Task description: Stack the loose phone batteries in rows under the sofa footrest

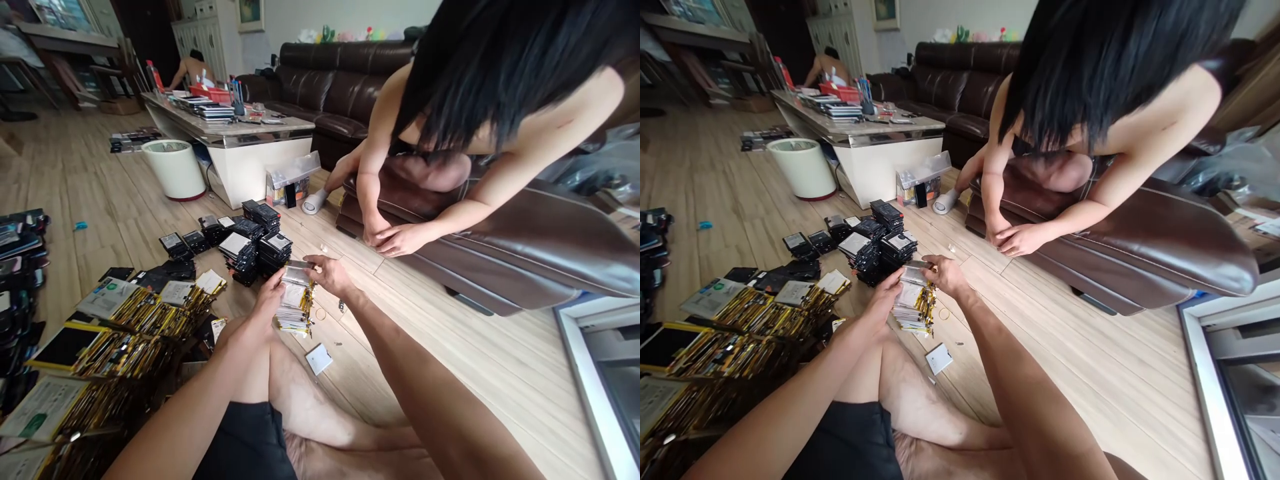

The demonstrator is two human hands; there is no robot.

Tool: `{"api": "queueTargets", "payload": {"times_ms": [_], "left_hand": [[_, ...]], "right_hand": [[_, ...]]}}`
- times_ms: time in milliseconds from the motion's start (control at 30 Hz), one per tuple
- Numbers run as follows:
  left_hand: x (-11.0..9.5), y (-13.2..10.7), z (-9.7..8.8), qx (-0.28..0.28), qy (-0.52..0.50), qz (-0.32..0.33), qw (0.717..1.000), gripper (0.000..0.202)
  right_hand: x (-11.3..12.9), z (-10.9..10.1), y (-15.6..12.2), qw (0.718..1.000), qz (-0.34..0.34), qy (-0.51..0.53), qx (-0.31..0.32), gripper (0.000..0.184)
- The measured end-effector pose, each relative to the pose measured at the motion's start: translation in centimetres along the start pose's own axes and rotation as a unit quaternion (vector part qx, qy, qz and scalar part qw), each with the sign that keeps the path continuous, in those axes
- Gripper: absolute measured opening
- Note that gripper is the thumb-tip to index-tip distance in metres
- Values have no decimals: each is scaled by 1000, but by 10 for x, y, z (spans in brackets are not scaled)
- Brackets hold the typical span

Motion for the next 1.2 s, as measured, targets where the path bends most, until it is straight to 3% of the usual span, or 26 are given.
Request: {"api": "queueTargets", "payload": {"times_ms": [167,267,400,500,667,900,1033,1200], "left_hand": [[0,-3,-2,-16,-31,2,999,50],[-2,0,-1,-30,-94,-22,995,46],[1,6,-2,-42,-152,-86,984,51],[4,8,-6,-58,-153,-65,984,46],[9,4,-10,-103,-118,-56,986,42],[9,-1,-11,-68,26,-19,997,42],[10,1,-10,-50,37,-34,998,44],[9,3,-8,-75,61,-44,994,44]], "right_hand": [[-7,-1,-10,983,76,139,-87,42],[10,-1,-33,981,42,135,-134,40],[39,15,-68,990,-60,32,-124,31],[48,31,-82,990,-86,-17,-111,29],[51,39,-87,991,-91,-53,-81,30],[51,41,-91,992,-83,-41,-88,30],[44,47,-92,991,-96,-13,-92,32],[39,59,-93,989,-96,19,-107,32]]}}
Point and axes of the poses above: each hand's wrist, its own y-axis towards the middle knuckle, its own z-axis out of the palm, x = y × z, the point moved 2 cm from there along y, towards the middle knuckle, and after that the axes turned 10 degrees about -y, right-handed, at the moved point
